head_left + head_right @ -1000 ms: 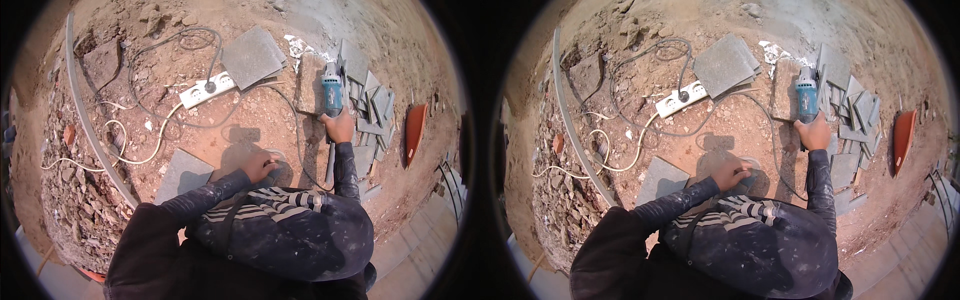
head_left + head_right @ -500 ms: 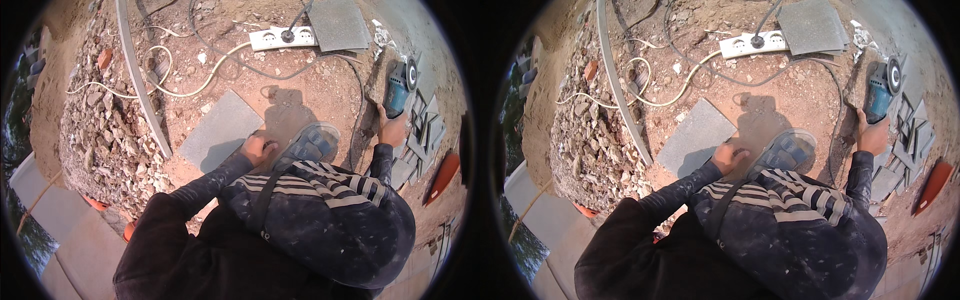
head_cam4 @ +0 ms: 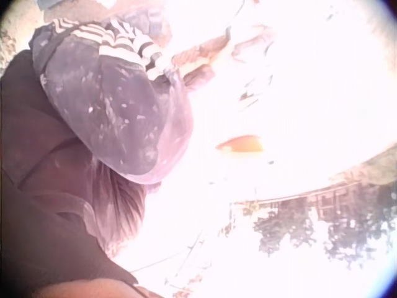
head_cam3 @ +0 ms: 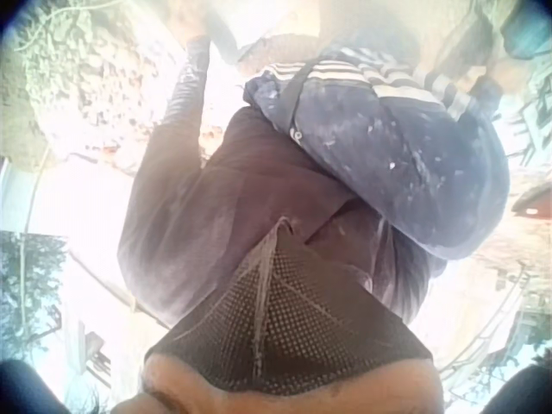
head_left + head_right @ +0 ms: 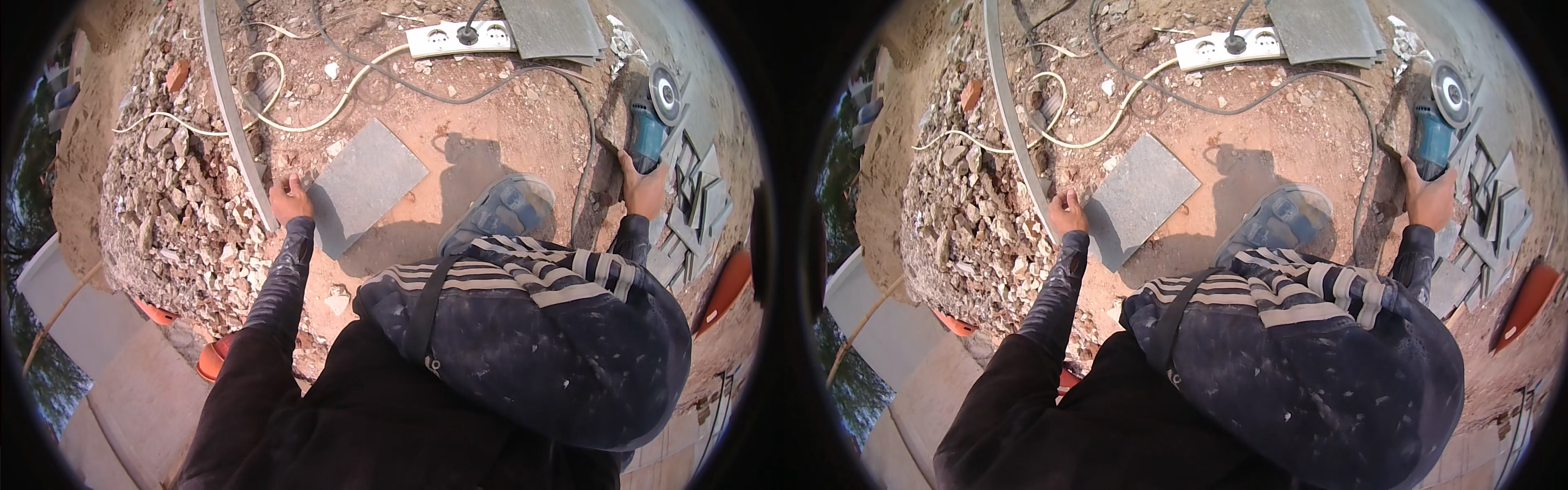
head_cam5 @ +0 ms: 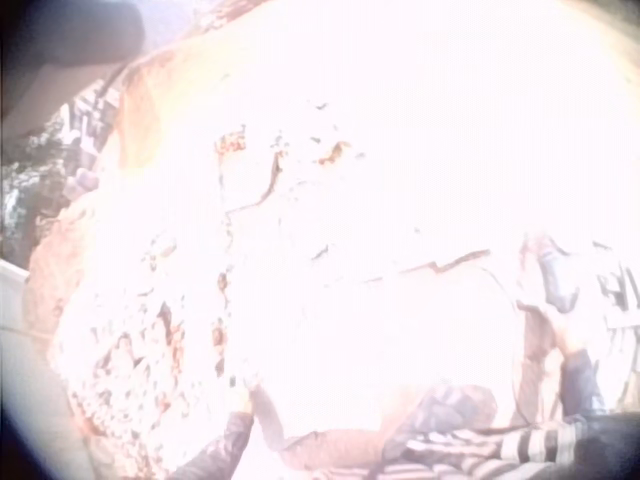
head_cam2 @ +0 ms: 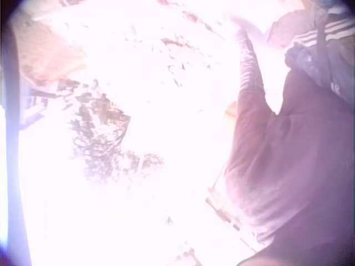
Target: The person uses an angle grinder to cut a grey tile on the ground. They hold the tile with one hand and operate the grinder with the other, creating dust as they cut. After finishing the cut, they place the tile aside and pick up another one to continue the process.
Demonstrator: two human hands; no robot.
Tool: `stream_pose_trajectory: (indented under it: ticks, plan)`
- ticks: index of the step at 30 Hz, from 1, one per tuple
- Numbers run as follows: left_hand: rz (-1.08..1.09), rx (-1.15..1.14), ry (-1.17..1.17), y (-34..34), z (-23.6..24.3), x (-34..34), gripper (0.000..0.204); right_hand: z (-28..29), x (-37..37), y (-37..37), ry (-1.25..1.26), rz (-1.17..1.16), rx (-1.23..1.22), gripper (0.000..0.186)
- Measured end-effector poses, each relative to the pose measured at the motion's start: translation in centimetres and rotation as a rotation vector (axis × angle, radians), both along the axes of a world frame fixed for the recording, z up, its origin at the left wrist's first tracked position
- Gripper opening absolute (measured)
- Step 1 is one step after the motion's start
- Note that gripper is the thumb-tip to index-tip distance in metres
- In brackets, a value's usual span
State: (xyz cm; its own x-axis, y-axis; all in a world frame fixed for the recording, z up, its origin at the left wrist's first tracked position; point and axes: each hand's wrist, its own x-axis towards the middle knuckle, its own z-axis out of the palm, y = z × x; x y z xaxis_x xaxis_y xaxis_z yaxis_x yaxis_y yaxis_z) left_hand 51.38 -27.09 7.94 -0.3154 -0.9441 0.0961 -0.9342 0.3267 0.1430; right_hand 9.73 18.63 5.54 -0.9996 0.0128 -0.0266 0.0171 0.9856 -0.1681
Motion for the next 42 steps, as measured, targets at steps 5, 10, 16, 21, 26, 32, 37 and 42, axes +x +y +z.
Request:
stream_pose_trajectory:
  ticks: [5,10,16,21,26,32,37,42]
  plan:
    - [-0.017,0.135,-0.145,1.0,-0.9,2.8,0.045,0.4,-0.6,0.4,-0.104,-0.017,-0.045,0.084]
    - [-0.067,0.277,-0.088,0.2,-0.9,3.2,0.047,-0.1,-1.2,1.5,-0.132,0.0,-0.116,0.086]
    - [-0.092,0.357,-0.12,-0.4,-0.8,3.1,0.049,0.0,-1.8,2.4,-0.14,0.044,-0.223,0.084]
    - [-0.079,0.445,-0.11,-1.0,-0.8,3.1,0.054,0.6,-2.1,2.4,-0.192,0.021,-0.239,0.085]
    - [-0.167,0.363,-0.003,-0.5,-0.4,4.7,0.057,-0.2,-2.3,3.2,-0.209,0.029,-0.253,0.086]
    - [-0.247,0.164,0.064,2.4,2.1,1.7,0.053,0.3,-2.6,3.6,-0.217,0.033,-0.259,0.087]
    - [-0.313,0.152,0.037,3.8,6.5,-1.2,0.049,-0.9,-2.8,3.7,-0.206,0.04,-0.289,0.084]
    - [-0.465,0.174,0.051,3.5,8.2,-3.6,0.042,-0.6,-2.9,3.7,-0.206,0.03,-0.234,0.081]
